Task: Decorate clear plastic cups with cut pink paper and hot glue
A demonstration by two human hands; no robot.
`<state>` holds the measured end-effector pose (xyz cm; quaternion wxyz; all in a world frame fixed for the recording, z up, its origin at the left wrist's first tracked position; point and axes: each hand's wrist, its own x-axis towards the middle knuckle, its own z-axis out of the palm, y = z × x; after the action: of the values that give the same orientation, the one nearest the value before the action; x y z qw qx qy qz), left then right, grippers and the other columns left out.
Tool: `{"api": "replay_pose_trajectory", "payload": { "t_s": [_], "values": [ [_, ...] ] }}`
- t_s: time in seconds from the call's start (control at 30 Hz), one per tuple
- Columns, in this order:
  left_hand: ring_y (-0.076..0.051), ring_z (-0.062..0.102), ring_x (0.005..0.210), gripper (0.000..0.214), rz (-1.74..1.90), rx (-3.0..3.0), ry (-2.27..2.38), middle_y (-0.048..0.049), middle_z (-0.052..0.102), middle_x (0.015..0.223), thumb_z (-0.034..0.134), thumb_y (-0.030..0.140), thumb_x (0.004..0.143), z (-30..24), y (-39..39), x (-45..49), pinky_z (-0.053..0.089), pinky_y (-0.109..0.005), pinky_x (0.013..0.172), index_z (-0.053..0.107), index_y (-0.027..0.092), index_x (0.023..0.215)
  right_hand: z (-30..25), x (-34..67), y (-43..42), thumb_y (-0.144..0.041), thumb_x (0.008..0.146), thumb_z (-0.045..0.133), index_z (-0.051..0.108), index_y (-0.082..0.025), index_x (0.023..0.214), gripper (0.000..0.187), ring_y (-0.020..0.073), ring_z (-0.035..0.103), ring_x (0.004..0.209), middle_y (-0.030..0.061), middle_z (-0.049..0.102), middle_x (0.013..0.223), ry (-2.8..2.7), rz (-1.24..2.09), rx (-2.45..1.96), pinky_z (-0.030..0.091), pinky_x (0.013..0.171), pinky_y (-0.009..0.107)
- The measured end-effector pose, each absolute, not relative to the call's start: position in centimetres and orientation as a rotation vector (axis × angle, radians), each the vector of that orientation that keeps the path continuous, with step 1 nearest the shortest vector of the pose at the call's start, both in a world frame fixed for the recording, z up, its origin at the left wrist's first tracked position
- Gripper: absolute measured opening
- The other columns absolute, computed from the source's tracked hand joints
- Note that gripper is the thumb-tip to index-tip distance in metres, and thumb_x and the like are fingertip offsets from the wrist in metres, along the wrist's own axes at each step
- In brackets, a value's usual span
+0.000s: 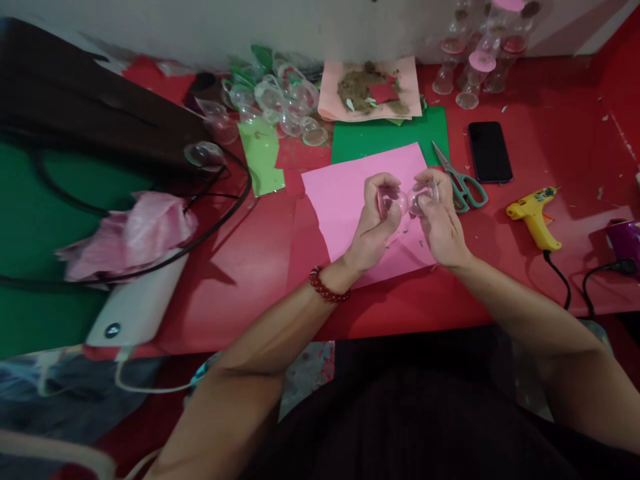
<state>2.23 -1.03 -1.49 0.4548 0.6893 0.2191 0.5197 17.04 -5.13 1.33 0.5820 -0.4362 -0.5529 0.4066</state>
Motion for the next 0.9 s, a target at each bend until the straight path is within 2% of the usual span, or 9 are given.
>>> {"api": "replay_pose_trajectory", "payload": {
  "t_s": [0.1, 0.27, 0.4, 0.53, 0.6, 0.7, 0.8, 0.9],
  "values": [
    [-0.024, 0.056, 0.124, 0.048, 1.244, 1.67, 0.537, -0.004, 0.054, 0.135, 0.06, 0.069, 0.099, -0.9, -1.0, 2.1, 0.049, -0.041, 0.106, 0.052, 0.04, 0.136, 1.8, 17.2, -5.0, -0.051, 0.096, 0.057, 0.051, -0.032, 0.121, 0.032, 0.0226, 0.059, 0.092, 0.004, 0.054, 0.108, -1.203, 0.981, -0.985, 0.054, 0.083, 0.04],
    [-0.031, 0.052, 0.143, 0.063, 1.198, 1.391, 0.565, -0.0034, 0.057, 0.153, 0.05, 0.083, 0.096, 1.6, -1.1, 1.9, 0.051, -0.048, 0.111, 0.057, 0.042, 0.143, 1.8, 18.0, -4.9, -0.06, 0.1, 0.054, 0.051, -0.035, 0.125, 0.035, 0.0212, 0.059, 0.094, 0.0034, 0.057, 0.115, -1.289, 0.927, -1.048, 0.055, 0.086, 0.039],
    [-0.031, 0.059, 0.14, 0.063, 1.163, 1.118, 0.675, -0.0062, 0.069, 0.14, 0.043, 0.08, 0.101, 2.6, -1.0, 2.0, 0.057, -0.048, 0.109, 0.066, 0.034, 0.136, 1.5, 17.8, -5.0, -0.047, 0.101, 0.058, 0.051, -0.032, 0.12, 0.026, 0.0176, 0.057, 0.087, 0.0017, 0.056, 0.114, -1.361, 0.925, -0.985, 0.055, 0.085, 0.038],
    [-0.028, 0.072, 0.122, 0.057, 1.106, 0.971, 0.669, -0.0092, 0.077, 0.126, 0.048, 0.072, 0.103, 2.2, -0.9, 2.3, 0.063, -0.04, 0.093, 0.071, 0.027, 0.13, 1.8, 17.1, -5.6, -0.038, 0.1, 0.062, 0.049, -0.031, 0.117, 0.023, 0.0202, 0.062, 0.106, 0.0034, 0.058, 0.119, -1.489, 0.944, -0.965, 0.056, 0.097, 0.041],
    [-0.026, 0.076, 0.112, 0.048, 1.078, 0.923, 0.64, -0.0089, 0.08, 0.119, 0.055, 0.063, 0.103, 2.0, -1.1, 2.4, 0.064, -0.035, 0.082, 0.073, 0.025, 0.127, 2.0, 16.9, -5.9, -0.038, 0.1, 0.063, 0.049, -0.03, 0.115, 0.021, 0.0216, 0.062, 0.116, 0.0043, 0.059, 0.122, -1.502, 0.949, -0.944, 0.054, 0.103, 0.043],
    [-0.026, 0.078, 0.103, 0.042, 1.065, 0.906, 0.638, -0.0088, 0.081, 0.114, 0.064, 0.055, 0.099, 2.1, -1.8, 2.6, 0.062, -0.032, 0.072, 0.073, 0.024, 0.126, 2.0, 16.5, -6.2, -0.047, 0.104, 0.058, 0.049, -0.03, 0.111, 0.02, 0.0212, 0.062, 0.109, 0.0041, 0.061, 0.12, -1.458, 0.978, -0.921, 0.056, 0.1, 0.044],
    [-0.028, 0.079, 0.104, 0.045, 1.091, 0.931, 0.692, -0.0092, 0.081, 0.109, 0.062, 0.06, 0.1, 2.2, -2.4, 2.8, 0.062, -0.034, 0.075, 0.074, 0.022, 0.122, 1.5, 16.1, -6.4, -0.056, 0.106, 0.054, 0.05, -0.03, 0.109, 0.026, 0.0216, 0.062, 0.102, 0.0046, 0.061, 0.116, -1.389, 0.989, -0.941, 0.058, 0.096, 0.045],
    [-0.029, 0.078, 0.109, 0.049, 1.094, 0.935, 0.75, -0.0093, 0.081, 0.105, 0.055, 0.063, 0.102, 2.4, -2.6, 3.0, 0.064, -0.038, 0.082, 0.077, 0.02, 0.113, 1.0, 15.8, -6.6, -0.054, 0.104, 0.057, 0.053, -0.031, 0.107, 0.024, 0.0239, 0.062, 0.108, 0.0051, 0.06, 0.114, -1.342, 0.966, -0.958, 0.06, 0.098, 0.047]
  ]
}}
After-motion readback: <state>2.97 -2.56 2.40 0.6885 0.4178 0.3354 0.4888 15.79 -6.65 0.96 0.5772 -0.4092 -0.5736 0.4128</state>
